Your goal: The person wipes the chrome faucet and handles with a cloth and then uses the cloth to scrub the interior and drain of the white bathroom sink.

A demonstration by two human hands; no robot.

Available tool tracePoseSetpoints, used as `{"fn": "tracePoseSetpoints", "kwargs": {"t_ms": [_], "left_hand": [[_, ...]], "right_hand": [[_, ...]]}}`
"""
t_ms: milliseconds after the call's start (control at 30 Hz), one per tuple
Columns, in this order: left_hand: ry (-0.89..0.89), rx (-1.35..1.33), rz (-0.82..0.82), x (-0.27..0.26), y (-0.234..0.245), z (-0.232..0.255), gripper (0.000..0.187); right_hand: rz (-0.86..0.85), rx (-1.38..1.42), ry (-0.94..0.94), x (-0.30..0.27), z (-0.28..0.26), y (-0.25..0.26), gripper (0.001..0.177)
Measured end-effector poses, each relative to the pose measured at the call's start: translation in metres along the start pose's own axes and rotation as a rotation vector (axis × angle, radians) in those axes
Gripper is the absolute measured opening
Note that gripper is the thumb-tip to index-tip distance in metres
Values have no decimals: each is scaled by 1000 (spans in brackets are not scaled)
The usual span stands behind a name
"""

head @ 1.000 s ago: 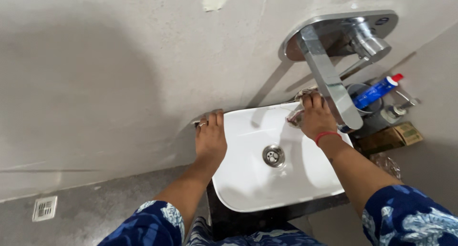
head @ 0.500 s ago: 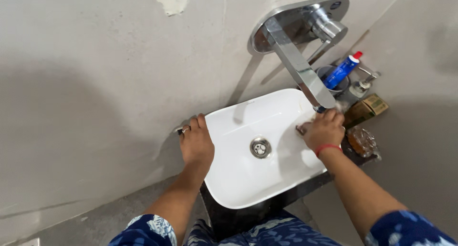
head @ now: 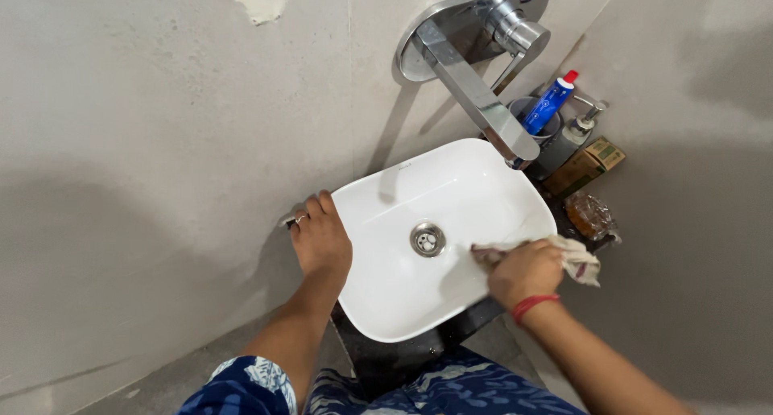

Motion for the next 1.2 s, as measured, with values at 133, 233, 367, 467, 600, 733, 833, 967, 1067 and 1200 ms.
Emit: {"fn": "tracePoseSetpoints", "kwargs": {"t_ms": [133,233,367,467,600,733,833,967,1067,1200], "left_hand": [[-21,4,31,-1,0,-1,60],[-13,2,9,0,-1,0,57],[-9,6,17,0,-2,-1,56],[0,-6,22,1,-4,-1,55],[-5,9,23,0,-2,0,57],[-5,33,-31,0,1,0,58],[-7,46,-38,1,2,0,59],[-18,53,-2,1,-1,1,58],[-7,50,8,3,-4,1,61],[-6,48,-1,5,-8,1,59]], "right_hand": [[-314,-189,286,-56,-58,-23,63],[-175,-158,685,-104,-108,-21,49],[-160,-89,1110,-158,-143,-7,34],[-192,221,1019,-148,-128,9,36],[-156,157,913,-109,-96,-3,37],[-12,153,784,-33,-58,3,34],[-317,-89,206,24,-7,18,69],[20,-89,477,15,-13,14,40],[-387,22,413,-7,-42,-6,33],[-308,326,856,-95,-111,-20,23]]}}
Point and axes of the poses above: each hand's wrist, its own x-axis towards the middle knuckle, its own y-axis out of the back of the hand, z = x × y, the point moved 4 cm from there along x, towards the middle knuckle, and after that the axes turned 5 degrees about x, right-handed, at the moved point
